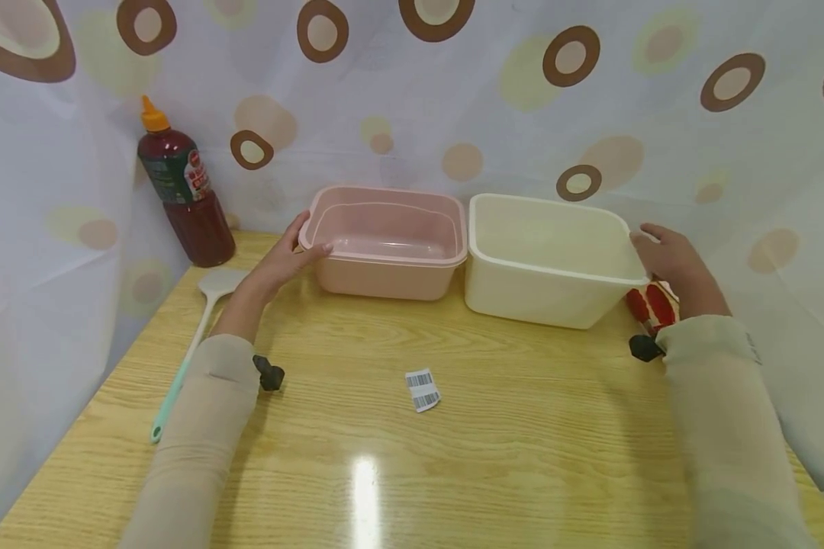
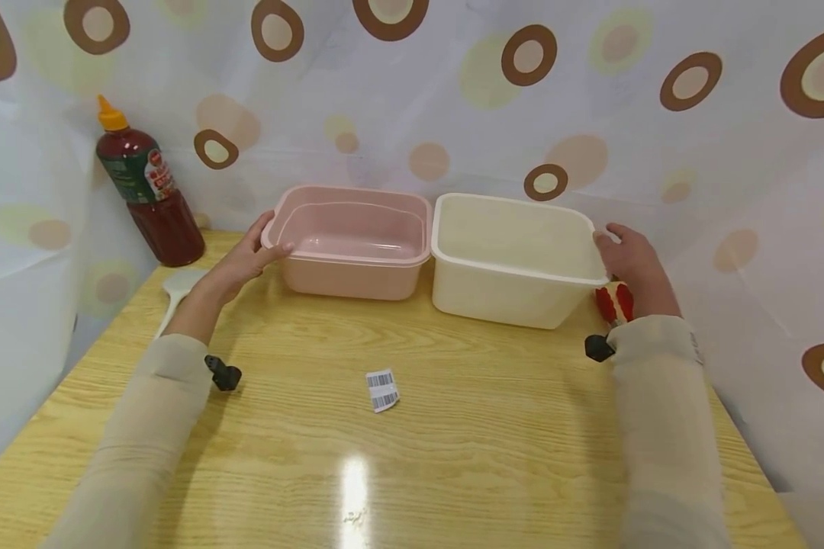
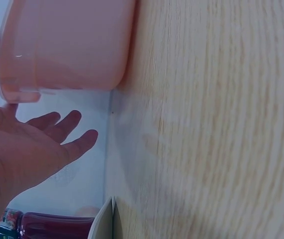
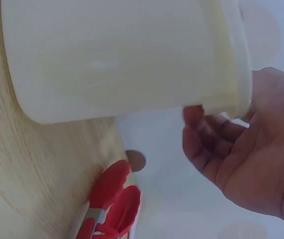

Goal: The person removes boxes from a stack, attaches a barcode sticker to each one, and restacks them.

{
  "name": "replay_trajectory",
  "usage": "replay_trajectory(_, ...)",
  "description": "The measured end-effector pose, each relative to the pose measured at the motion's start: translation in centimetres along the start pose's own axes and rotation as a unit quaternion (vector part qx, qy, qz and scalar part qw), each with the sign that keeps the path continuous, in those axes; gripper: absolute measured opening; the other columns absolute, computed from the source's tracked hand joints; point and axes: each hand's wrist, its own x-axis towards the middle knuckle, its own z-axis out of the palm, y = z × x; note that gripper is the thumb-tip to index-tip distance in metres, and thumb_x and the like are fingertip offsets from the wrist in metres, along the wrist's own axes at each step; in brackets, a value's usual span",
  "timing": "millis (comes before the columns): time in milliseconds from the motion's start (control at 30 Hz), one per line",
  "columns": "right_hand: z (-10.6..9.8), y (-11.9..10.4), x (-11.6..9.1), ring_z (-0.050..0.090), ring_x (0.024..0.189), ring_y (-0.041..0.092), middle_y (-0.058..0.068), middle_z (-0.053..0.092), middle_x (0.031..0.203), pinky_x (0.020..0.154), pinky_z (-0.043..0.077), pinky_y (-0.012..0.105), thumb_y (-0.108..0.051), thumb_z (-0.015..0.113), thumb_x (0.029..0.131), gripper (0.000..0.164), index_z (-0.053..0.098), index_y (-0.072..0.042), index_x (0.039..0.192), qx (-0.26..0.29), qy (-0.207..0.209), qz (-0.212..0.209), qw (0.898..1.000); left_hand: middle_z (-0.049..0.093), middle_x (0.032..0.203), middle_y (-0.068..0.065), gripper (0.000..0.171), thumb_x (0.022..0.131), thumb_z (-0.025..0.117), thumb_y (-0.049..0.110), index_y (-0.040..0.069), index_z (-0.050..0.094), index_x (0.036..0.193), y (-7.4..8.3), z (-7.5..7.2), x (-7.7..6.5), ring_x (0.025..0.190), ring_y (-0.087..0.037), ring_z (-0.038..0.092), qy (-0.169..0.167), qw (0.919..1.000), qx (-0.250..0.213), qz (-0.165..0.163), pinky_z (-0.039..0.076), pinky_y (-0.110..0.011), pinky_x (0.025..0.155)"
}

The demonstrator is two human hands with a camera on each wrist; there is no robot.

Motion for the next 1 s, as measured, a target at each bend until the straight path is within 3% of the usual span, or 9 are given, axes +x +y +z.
replay_trajectory(67,0.1,-0.6,-0.4,0.039,0.133,0.057,0.038,0.03,0.155,0.113,0.028,0.072,-0.063,0.024,0.103,0.084,0.002,-0.01,0.163,-0.007,0.004,-0.006,1.0,-0.003,0.173,-0.007,0.097,0.096,0.064,0.041,0.03,-0.004,0.164,0.0,0.0,0.0,0.16,-0.03,-0.001,-0.001,1.0,0.0,0.002,0.012,-0.057,0.127)
replay_trajectory(233,0.7,-2.6,-2.0,0.026,0.14,0.063,0.037,0.025,0.158,0.112,0.02,0.077,-0.068,0.029,0.101,0.085,0.005,-0.016,0.164,-0.084,0.022,-0.053,0.995,-0.003,0.172,-0.01,0.095,0.098,0.063,0.038,0.029,-0.004,0.164,-0.1,0.0,0.1,0.159,-0.032,0.001,0.003,0.9999,0.008,0.008,0.014,-0.058,0.126)
replay_trajectory(433,2.9,-3.8,-4.9,0.012,0.144,0.065,0.043,0.015,0.158,0.111,0.016,0.078,-0.066,0.041,0.1,0.093,0.007,-0.006,0.163,-0.146,0.019,-0.094,0.985,0.001,0.173,-0.008,0.096,0.097,0.064,0.041,0.031,-0.004,0.164,-1.0,0.0,0.9,0.158,-0.035,0.01,0.018,0.9987,0.042,0.024,0.02,-0.058,0.125)
replay_trajectory(600,4.7,-3.2,-6.7,-0.002,0.144,0.067,0.047,-0.008,0.157,0.106,0.017,0.082,-0.072,0.043,0.096,0.104,-0.001,-0.006,0.163,-0.128,0.007,-0.059,0.99,0.009,0.172,-0.009,0.103,0.093,0.067,0.051,0.033,-0.007,0.163,-2.1,0.4,1.8,0.158,-0.034,0.015,0.046,0.9935,0.095,0.043,0.018,-0.058,0.125)
replay_trajectory(700,5.4,-2.5,-7.2,-0.002,0.144,0.067,0.044,-0.017,0.158,0.103,0.019,0.083,-0.074,0.045,0.094,0.11,-0.008,-0.007,0.162,-0.114,0.02,-0.043,0.992,0.012,0.172,-0.01,0.107,0.091,0.069,0.055,0.032,-0.007,0.163,-2.3,0.6,2.0,0.157,-0.033,0.017,0.058,0.9917,0.106,0.044,0.017,-0.057,0.126)
replay_trajectory(867,6.1,-1.7,-7.2,0.016,0.143,0.065,0.043,-0.003,0.16,0.104,0.025,0.079,-0.067,0.052,0.095,0.112,-0.011,0.0,0.16,-0.085,0.072,-0.06,0.992,0.014,0.171,-0.012,0.106,0.092,0.068,0.053,0.028,-0.006,0.164,-2.0,0.8,1.7,0.156,-0.033,0.02,0.062,0.9918,0.102,0.045,0.02,-0.055,0.126)
replay_trajectory(1000,6.2,-1.3,-6.8,0.014,0.146,0.062,0.038,-0.004,0.163,0.108,0.023,0.077,-0.066,0.054,0.094,0.115,-0.017,-0.003,0.159,-0.054,0.083,-0.061,0.993,0.015,0.17,-0.014,0.106,0.092,0.068,0.054,0.025,-0.005,0.164,-1.8,0.9,1.4,0.156,-0.033,0.021,0.061,0.992,0.1,0.047,0.022,-0.055,0.125)
